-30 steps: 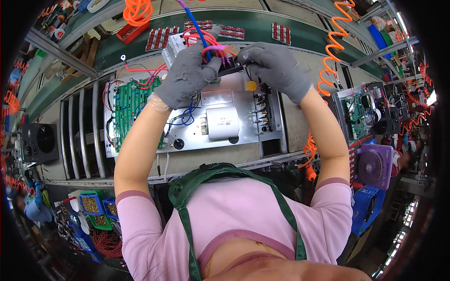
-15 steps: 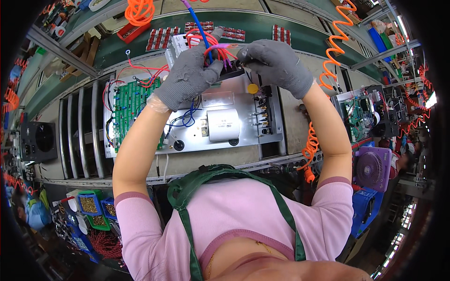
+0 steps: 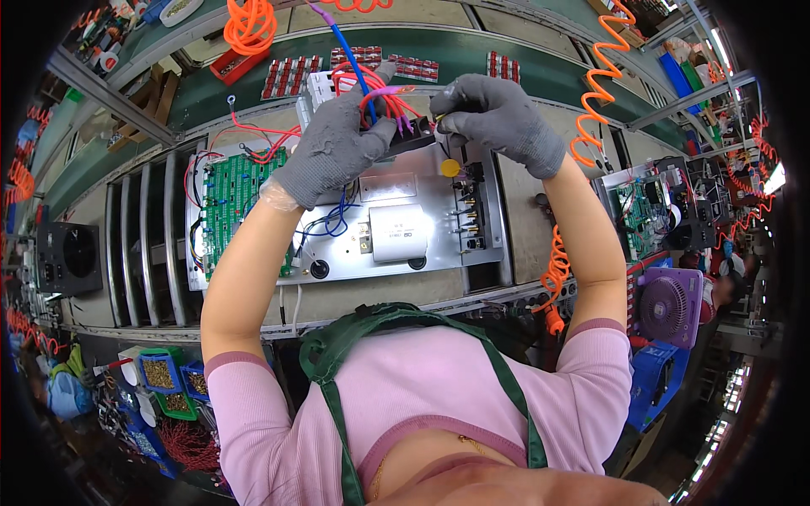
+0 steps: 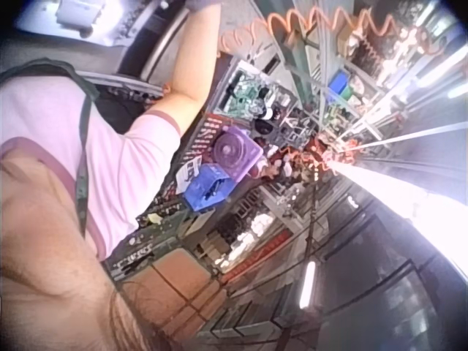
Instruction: Manually assemble components into an electronic chassis using hand tools and wiring.
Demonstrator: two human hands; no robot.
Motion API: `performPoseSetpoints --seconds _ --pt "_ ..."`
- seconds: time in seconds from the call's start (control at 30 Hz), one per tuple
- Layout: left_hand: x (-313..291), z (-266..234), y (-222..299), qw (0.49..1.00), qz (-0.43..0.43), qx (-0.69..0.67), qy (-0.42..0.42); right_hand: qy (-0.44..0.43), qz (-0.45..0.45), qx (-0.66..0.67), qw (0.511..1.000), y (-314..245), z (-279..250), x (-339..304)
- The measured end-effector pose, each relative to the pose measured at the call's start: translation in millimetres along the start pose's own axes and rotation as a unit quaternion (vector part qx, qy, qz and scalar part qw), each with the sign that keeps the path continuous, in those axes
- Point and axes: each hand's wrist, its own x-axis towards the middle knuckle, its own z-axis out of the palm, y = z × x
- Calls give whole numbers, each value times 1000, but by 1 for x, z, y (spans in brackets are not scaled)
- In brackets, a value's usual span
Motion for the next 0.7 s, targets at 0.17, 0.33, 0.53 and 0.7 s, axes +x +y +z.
performPoseSetpoints --seconds 0.17,0.33,0.53,0.7 --pt "-1 3 3 999 34 -24 30 7 -285 -306 908 -7 1 -5" --pt "-3 4 -2 996 38 -78 21 -15 -260 -408 875 -7 9 2" --pt "-3 6 -2 996 60 -70 20 -31 -256 -445 858 3 7 6" --pt "-3 9 -5 994 72 -75 41 -17 -275 -446 852 2 11 6"
